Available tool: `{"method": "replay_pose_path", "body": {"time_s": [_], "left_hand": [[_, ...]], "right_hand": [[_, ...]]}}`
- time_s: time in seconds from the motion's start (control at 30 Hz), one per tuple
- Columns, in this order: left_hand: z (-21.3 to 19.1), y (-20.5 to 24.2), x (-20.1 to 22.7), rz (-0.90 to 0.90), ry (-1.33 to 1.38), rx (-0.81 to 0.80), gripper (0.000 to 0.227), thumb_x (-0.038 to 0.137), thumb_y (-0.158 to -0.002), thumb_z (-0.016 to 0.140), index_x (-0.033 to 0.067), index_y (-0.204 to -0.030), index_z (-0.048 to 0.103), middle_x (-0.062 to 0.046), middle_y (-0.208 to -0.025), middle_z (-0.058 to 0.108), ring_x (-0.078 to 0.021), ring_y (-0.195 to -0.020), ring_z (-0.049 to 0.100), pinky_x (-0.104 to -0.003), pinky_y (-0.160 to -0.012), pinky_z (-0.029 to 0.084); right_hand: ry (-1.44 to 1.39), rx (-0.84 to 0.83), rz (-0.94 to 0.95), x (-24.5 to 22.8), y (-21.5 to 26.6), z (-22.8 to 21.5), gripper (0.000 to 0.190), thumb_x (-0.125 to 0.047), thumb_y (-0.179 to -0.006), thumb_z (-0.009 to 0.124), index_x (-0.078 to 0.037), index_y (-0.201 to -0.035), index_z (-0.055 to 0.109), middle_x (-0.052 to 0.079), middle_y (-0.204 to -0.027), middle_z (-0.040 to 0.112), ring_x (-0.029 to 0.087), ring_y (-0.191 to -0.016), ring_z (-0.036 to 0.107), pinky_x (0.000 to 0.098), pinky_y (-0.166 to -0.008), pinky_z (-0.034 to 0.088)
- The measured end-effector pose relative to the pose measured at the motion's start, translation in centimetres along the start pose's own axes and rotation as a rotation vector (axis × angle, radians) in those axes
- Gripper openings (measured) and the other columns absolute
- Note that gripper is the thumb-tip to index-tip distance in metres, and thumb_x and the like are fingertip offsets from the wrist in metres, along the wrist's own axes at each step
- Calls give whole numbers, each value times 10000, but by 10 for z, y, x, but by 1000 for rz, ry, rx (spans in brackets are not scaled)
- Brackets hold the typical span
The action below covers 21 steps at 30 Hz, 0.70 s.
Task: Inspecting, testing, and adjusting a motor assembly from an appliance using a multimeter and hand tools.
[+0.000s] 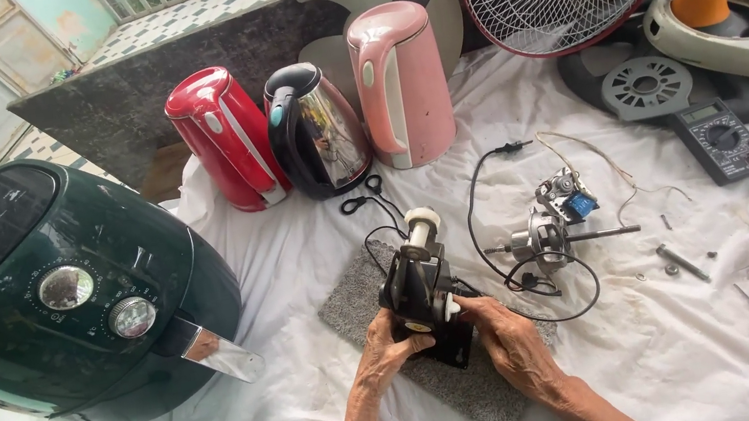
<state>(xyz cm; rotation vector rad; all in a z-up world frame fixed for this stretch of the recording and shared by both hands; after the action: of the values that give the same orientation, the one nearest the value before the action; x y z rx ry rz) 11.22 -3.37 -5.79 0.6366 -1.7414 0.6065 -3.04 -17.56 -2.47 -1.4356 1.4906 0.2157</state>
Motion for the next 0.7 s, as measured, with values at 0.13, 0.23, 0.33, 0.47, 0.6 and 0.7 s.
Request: {"method": "replay_pose_path", "body": {"time_s": [0.13,0.23,0.33,0.47,0.6,0.7], "left_hand": [[15,6,13,136,-138,63,953,704,-540,852,110,-1260,662,-106,-1144,629,-270,-1087,651,-396,-941,561],[18,6,30,220,-147,187,988,594,-596,902,58,-1326,508,-108,-1137,684,-267,-1089,686,-385,-920,576],[16,7,11,213,-218,245,907,534,-618,929,79,-1313,565,-93,-1142,673,-249,-1064,690,-380,-903,586],[15,9,14,288,-215,285,819,348,-672,935,73,-1336,544,-97,-1055,728,-237,-966,717,-351,-836,609],[9,3,-3,223,-265,324,837,361,-677,902,91,-1367,512,-66,-921,759,-210,-829,740,-326,-756,605],[6,4,11,281,-270,311,869,313,-715,879,92,-1441,455,-81,-925,770,-215,-824,749,-317,-761,620]], "right_hand": [[30,-4,61,1,2,5,461,-47,-971,532,-141,-1422,524,105,-1135,756,240,-980,774,354,-878,619],[74,-3,49,6,-1,3,476,-46,-962,563,-120,-1428,505,126,-1124,761,252,-966,777,357,-824,619],[82,-5,47,2,2,2,468,-70,-974,564,-112,-1436,500,117,-1161,753,242,-982,773,357,-844,628],[85,10,35,-1,2,3,464,-59,-970,568,-110,-1428,512,124,-1186,750,245,-1004,775,355,-871,627],[59,26,17,-1,5,3,485,-52,-959,582,-104,-1434,502,112,-1232,731,233,-1009,778,351,-894,627],[58,27,-9,-4,6,7,515,-14,-943,595,-93,-1440,485,117,-1294,696,228,-1007,781,351,-911,635]]}}
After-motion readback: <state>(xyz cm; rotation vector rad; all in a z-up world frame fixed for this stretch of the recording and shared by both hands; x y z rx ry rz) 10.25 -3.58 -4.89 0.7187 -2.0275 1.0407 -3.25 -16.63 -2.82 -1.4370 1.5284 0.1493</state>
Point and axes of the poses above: each hand's wrist, its own y-axis away from the middle knuckle, its own z-axis out of the palm, x = y × z, the point moved 8 cm from there along -y, towards the middle knuckle
